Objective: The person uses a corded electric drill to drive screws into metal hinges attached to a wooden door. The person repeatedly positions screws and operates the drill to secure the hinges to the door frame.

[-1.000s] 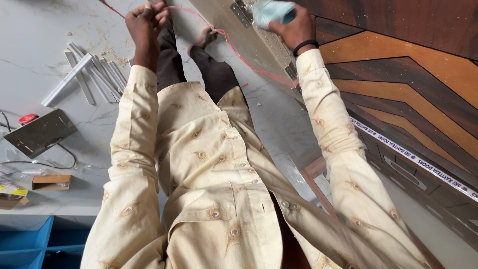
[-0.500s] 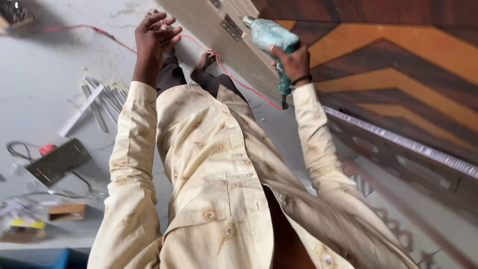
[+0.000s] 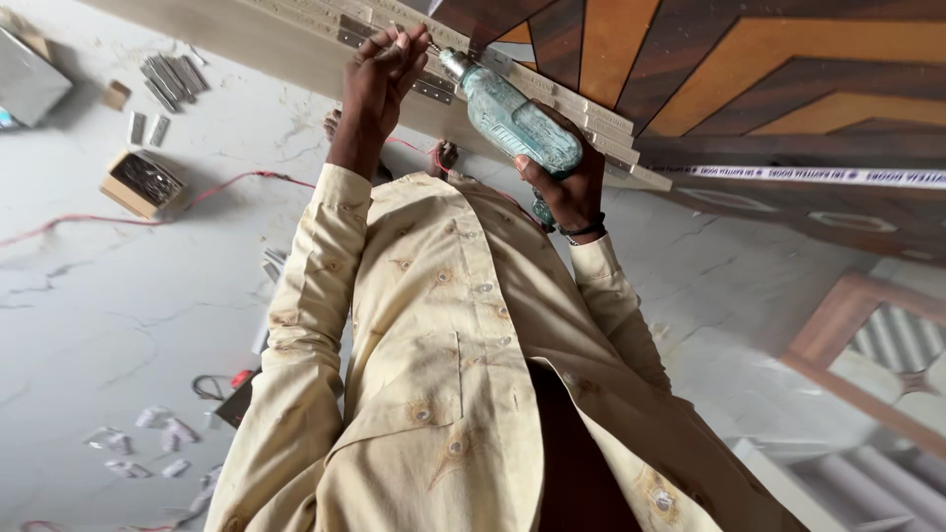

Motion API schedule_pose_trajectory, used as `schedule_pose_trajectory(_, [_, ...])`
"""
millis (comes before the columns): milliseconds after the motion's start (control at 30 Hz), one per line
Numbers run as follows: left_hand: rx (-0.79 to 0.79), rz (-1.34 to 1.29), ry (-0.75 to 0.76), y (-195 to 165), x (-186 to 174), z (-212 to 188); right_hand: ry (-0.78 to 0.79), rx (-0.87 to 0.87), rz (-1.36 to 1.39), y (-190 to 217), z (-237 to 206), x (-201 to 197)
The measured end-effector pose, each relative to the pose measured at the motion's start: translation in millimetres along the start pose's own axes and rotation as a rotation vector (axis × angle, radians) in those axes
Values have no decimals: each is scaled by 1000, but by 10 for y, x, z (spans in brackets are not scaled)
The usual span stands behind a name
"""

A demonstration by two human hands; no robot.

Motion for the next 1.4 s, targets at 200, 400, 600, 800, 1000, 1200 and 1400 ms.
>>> schedule_pose_trajectory(200, [-14,99,90,4,365,-25,-19,50,144,-86,-142,-174])
schedule_pose_trajectory(400, [24,58,111,42,478,-28,-5,-80,107,-125,-183,-259])
schedule_pose_trajectory(600, [-5,171,65,123,354,-35,6,68,167,-219,-169,-271])
schedule_pose_trajectory(800, [-72,22,378,371,347,39,64,-162,1,-262,-30,-187])
schedule_pose_trajectory(1000, [-305,-24,-62,1039,42,134,149,-255,-332,-517,273,14])
schedule_pose_trajectory(1200, [-289,20,-275,1284,-176,125,210,-71,-563,-844,489,130])
schedule_pose_trajectory(1400, [-343,-153,-342,1655,-131,167,219,13,-457,-1063,759,130])
Point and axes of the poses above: each hand's wrist, its own z-axis towards the middle knuckle, its own x-axis out of the palm, y = z × x, the point moved 7 cm from there along z, towards the middle knuckle, and after that the axes turned 8 degrees about z, right-handed, at the moved point
